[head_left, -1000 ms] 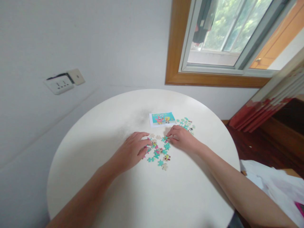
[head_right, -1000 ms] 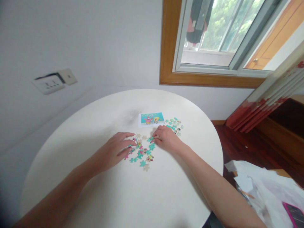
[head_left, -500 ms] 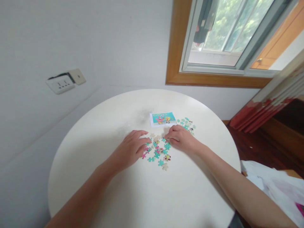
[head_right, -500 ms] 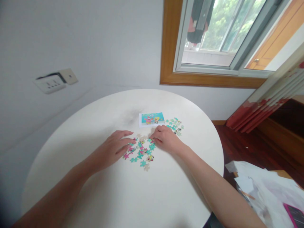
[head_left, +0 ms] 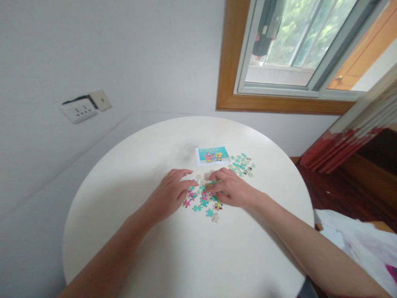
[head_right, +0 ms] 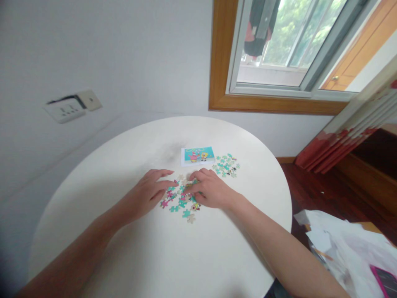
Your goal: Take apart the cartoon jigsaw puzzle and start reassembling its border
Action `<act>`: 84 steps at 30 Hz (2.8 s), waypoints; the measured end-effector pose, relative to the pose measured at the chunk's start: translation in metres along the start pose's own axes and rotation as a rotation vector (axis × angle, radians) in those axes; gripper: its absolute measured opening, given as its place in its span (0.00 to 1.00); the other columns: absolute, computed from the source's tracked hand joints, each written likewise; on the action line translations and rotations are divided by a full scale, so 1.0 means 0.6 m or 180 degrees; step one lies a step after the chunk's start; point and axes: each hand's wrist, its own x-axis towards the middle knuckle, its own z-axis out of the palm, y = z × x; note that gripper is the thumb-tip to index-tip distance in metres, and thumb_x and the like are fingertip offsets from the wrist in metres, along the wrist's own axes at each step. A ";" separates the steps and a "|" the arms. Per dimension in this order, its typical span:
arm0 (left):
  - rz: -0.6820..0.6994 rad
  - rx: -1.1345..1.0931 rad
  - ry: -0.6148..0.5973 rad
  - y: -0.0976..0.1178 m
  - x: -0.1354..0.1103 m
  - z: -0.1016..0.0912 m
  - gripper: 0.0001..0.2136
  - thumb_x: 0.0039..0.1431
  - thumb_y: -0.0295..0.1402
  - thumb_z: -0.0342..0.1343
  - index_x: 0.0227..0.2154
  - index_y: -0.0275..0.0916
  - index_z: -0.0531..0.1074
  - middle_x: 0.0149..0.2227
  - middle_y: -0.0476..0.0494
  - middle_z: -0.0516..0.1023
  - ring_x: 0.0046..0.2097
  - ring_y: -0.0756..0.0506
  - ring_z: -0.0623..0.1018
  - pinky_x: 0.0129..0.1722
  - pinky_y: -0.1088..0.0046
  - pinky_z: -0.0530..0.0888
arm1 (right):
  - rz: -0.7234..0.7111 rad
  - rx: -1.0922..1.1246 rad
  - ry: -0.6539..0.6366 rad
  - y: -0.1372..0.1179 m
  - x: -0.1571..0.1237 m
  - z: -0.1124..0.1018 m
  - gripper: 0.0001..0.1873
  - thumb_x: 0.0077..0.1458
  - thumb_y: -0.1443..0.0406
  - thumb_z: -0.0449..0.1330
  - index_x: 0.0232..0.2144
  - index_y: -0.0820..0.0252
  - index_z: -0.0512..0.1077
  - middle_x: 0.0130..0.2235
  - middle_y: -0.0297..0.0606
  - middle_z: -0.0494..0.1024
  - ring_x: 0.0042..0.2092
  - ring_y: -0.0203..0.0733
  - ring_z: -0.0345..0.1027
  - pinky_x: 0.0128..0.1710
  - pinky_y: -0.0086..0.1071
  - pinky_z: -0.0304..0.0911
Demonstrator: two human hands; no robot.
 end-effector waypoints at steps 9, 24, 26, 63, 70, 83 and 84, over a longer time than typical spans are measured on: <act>-0.0095 0.0032 -0.0097 0.003 0.003 -0.009 0.15 0.58 0.22 0.46 0.36 0.43 0.77 0.48 0.41 0.69 0.50 0.41 0.68 0.52 0.60 0.67 | 0.0151 -0.0154 0.0022 0.021 -0.010 -0.007 0.20 0.51 0.71 0.58 0.44 0.46 0.77 0.51 0.39 0.70 0.51 0.47 0.59 0.52 0.42 0.55; -0.0532 -0.0573 -0.0528 -0.033 -0.007 -0.029 0.09 0.58 0.28 0.48 0.37 0.39 0.72 0.41 0.44 0.72 0.44 0.45 0.73 0.47 0.68 0.70 | 0.0148 -0.0183 0.0175 0.019 -0.002 0.008 0.14 0.56 0.67 0.56 0.43 0.52 0.76 0.53 0.40 0.71 0.53 0.47 0.60 0.52 0.42 0.55; -0.0791 -0.0708 -0.0673 -0.033 -0.010 -0.029 0.09 0.57 0.34 0.51 0.39 0.40 0.71 0.41 0.45 0.72 0.41 0.46 0.74 0.43 0.69 0.72 | 0.0203 -0.0190 0.0267 0.013 0.004 0.016 0.12 0.57 0.65 0.56 0.43 0.54 0.76 0.51 0.40 0.72 0.52 0.46 0.60 0.51 0.42 0.55; -0.1023 -0.0856 -0.0970 -0.019 -0.013 -0.025 0.13 0.57 0.33 0.49 0.45 0.40 0.68 0.38 0.47 0.71 0.33 0.48 0.72 0.35 0.72 0.70 | 0.1050 0.0612 0.0427 -0.007 0.031 0.049 0.02 0.51 0.68 0.62 0.28 0.57 0.75 0.38 0.37 0.74 0.44 0.42 0.61 0.46 0.37 0.53; -0.0915 -0.0816 -0.0913 -0.014 -0.010 -0.016 0.12 0.57 0.34 0.49 0.44 0.39 0.68 0.40 0.44 0.72 0.35 0.47 0.73 0.38 0.71 0.71 | 0.0943 0.0675 0.0590 -0.006 0.032 0.044 0.04 0.51 0.69 0.61 0.28 0.57 0.76 0.38 0.37 0.75 0.44 0.42 0.63 0.48 0.37 0.54; -0.0867 -0.0873 -0.0978 -0.013 -0.013 -0.015 0.13 0.58 0.34 0.48 0.46 0.41 0.68 0.41 0.44 0.72 0.37 0.47 0.74 0.38 0.72 0.71 | 0.2829 0.0054 0.0950 0.165 -0.048 -0.033 0.09 0.52 0.63 0.60 0.29 0.60 0.79 0.32 0.39 0.80 0.37 0.43 0.72 0.37 0.30 0.61; -0.0868 -0.0866 -0.0968 -0.013 -0.012 -0.016 0.13 0.58 0.34 0.49 0.46 0.41 0.68 0.41 0.44 0.72 0.37 0.47 0.74 0.38 0.72 0.70 | 0.2936 0.0046 0.0881 0.171 -0.051 -0.032 0.09 0.52 0.63 0.60 0.29 0.59 0.80 0.30 0.39 0.80 0.36 0.43 0.72 0.35 0.30 0.61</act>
